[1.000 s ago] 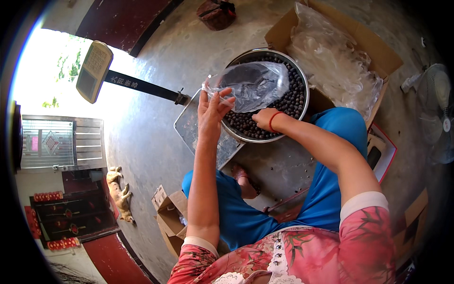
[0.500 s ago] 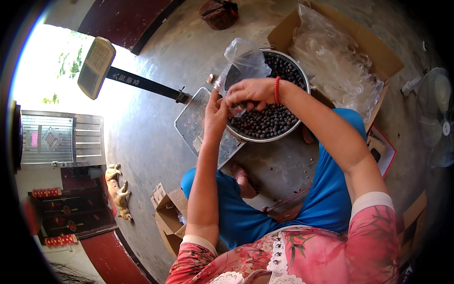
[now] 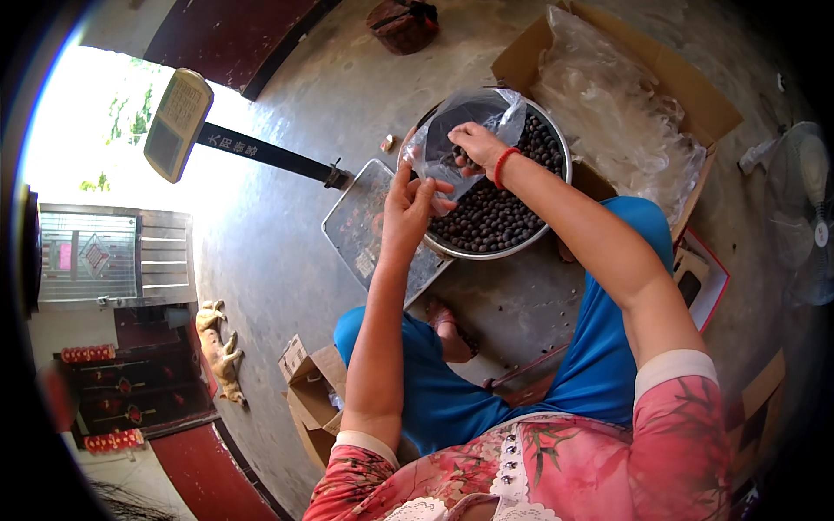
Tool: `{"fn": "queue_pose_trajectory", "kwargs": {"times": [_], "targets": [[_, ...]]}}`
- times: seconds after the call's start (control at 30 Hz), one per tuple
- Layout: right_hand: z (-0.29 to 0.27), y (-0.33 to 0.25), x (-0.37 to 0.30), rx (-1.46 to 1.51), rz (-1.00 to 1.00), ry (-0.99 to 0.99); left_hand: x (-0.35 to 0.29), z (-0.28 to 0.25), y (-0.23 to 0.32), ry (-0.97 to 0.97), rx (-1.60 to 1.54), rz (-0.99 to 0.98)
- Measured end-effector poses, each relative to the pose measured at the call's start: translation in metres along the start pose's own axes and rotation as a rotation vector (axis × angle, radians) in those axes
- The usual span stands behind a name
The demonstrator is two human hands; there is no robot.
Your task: The person fills small plastic bags with small dark round items from a large bowl by hand. They then tie the bags and place them on an electronic scale.
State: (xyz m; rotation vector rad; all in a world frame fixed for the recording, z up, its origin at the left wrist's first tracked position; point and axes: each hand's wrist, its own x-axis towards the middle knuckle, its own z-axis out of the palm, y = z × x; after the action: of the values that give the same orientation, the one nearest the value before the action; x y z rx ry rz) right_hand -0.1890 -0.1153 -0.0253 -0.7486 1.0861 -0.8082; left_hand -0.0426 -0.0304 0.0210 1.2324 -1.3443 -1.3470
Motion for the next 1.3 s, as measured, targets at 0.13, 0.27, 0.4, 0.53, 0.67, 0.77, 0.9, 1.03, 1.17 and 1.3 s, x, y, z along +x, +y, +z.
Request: {"fn": "queue_pose_trajectory", "kwargs": {"times": [0.13,0.27,0.4,0.53,0.67,0.77,0.9,1.03,1.17,1.3], "targets": [[-0.003,-0.003,0.003,-0.108,-0.040,0.004,0.001,-0.008,0.000,0.040,-0.022,-0.044],[-0.006,-0.014,-0.008,-0.436,-0.122,-0.095,0.000,-0.010,0.001,0.017,-0.036,-0.078],[-0.007,-0.023,-0.026,-0.547,0.150,-0.595,-0.002,-0.008,0.003,0.016,-0.030,-0.075],[-0.007,0.027,-0.026,-0.883,0.211,-0.905,0.000,-0.004,0.000,0.039,-0.059,-0.060],[0.000,0.066,-0.041,-1.838,-0.123,-0.543,-0.002,-0.011,0.001,0.048,0.024,-0.068],[-0.024,0.085,-0.026,-1.824,-0.119,-0.348,-0.001,-0.009,0.001,0.038,0.021,-0.040],[-0.038,0.090,-0.020,-1.783,-0.170,-0.292,-0.003,-0.014,0.003,0.024,0.053,-0.029],[-0.029,0.087,-0.026,-1.797,-0.178,-0.318,-0.002,-0.014,0.002,0.062,0.016,0.027],[-0.035,0.094,-0.025,-1.735,-0.230,-0.334,0.000,-0.015,0.001,0.049,-0.083,0.011],[-0.041,0.103,-0.020,-1.633,-0.302,-0.337,0.001,-0.015,0.004,0.036,-0.134,0.001]]}}
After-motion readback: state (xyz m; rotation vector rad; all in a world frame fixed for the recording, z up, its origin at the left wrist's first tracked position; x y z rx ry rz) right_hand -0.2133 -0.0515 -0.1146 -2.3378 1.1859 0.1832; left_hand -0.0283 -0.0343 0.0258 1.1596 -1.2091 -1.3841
